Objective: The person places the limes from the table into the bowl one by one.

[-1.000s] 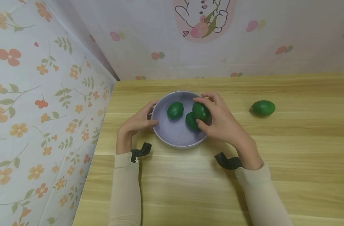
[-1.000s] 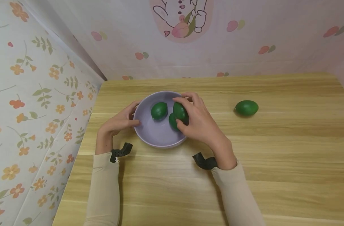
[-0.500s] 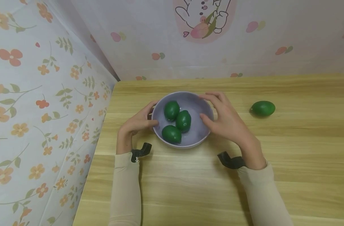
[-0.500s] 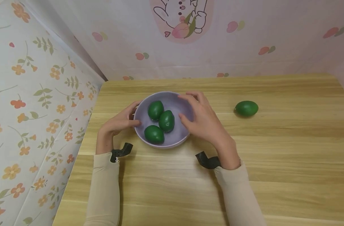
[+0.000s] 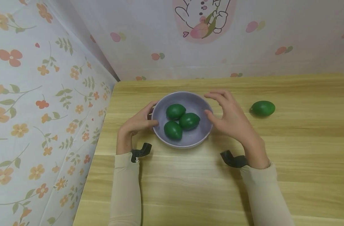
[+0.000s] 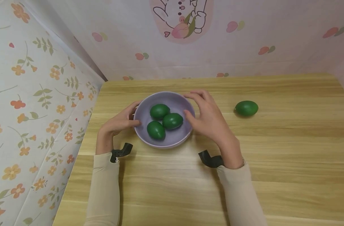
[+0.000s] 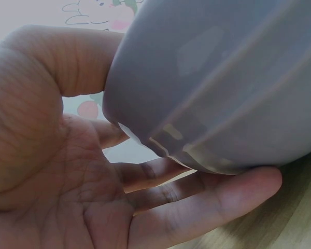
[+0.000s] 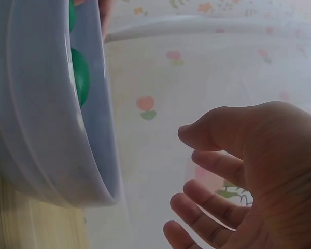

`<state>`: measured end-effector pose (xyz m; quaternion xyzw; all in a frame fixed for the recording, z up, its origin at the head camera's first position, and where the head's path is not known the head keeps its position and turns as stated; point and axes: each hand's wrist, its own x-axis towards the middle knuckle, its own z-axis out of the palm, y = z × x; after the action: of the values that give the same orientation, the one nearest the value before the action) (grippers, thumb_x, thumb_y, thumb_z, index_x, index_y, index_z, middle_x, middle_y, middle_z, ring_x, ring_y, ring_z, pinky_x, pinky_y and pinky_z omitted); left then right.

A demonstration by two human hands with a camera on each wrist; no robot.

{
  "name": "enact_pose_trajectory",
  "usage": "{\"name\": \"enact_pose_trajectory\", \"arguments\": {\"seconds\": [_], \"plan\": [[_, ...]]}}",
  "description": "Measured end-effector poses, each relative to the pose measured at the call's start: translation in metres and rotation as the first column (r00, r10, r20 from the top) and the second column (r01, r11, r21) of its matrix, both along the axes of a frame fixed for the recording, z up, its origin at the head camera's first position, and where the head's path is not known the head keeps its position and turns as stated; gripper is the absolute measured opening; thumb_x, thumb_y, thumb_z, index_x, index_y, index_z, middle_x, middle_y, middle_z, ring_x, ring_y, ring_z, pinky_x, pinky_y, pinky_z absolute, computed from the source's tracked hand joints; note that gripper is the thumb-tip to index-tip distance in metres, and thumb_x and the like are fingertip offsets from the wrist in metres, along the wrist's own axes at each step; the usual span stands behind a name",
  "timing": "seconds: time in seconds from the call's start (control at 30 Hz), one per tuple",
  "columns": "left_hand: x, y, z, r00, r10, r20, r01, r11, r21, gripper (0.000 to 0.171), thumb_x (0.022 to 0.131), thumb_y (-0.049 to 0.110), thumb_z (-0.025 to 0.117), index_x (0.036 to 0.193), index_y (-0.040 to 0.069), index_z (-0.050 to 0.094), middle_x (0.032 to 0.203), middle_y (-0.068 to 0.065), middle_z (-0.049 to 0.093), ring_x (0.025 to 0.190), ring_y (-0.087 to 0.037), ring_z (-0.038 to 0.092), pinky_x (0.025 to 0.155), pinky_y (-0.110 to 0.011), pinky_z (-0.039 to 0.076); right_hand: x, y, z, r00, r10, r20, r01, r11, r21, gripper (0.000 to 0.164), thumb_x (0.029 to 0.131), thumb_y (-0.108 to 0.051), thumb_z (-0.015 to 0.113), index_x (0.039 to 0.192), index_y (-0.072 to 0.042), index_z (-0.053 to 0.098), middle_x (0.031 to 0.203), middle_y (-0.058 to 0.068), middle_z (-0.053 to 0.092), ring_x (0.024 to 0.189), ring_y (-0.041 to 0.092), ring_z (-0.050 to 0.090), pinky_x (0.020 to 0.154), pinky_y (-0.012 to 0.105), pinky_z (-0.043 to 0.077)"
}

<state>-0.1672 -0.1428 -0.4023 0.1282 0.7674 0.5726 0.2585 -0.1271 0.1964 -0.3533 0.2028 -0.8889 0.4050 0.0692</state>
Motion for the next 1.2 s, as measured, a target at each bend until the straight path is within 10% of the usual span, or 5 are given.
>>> {"name": "enact_pose_trajectory", "arguments": {"seconds": [1.2], "plan": [[0.001,0.000,0.004,1.000,-0.002,0.005,0.002,1.000,-0.006,0.090,0.083,-0.009,0.062,0.163,0.015,0.031,0.161,-0.022,0.040,0.136,-0.046,0.053,0.092,-0.045,0.063,-0.002,0.029,-0.004,0.989,-0.148,-0.007,0.147,0.982,0.120,0.051,0.093,-0.009,0.074,0.142,-0.004,0.062,0.146,0.025,0.052,0.139,0.044,0.048,0.111,0.067,0.043]]}}
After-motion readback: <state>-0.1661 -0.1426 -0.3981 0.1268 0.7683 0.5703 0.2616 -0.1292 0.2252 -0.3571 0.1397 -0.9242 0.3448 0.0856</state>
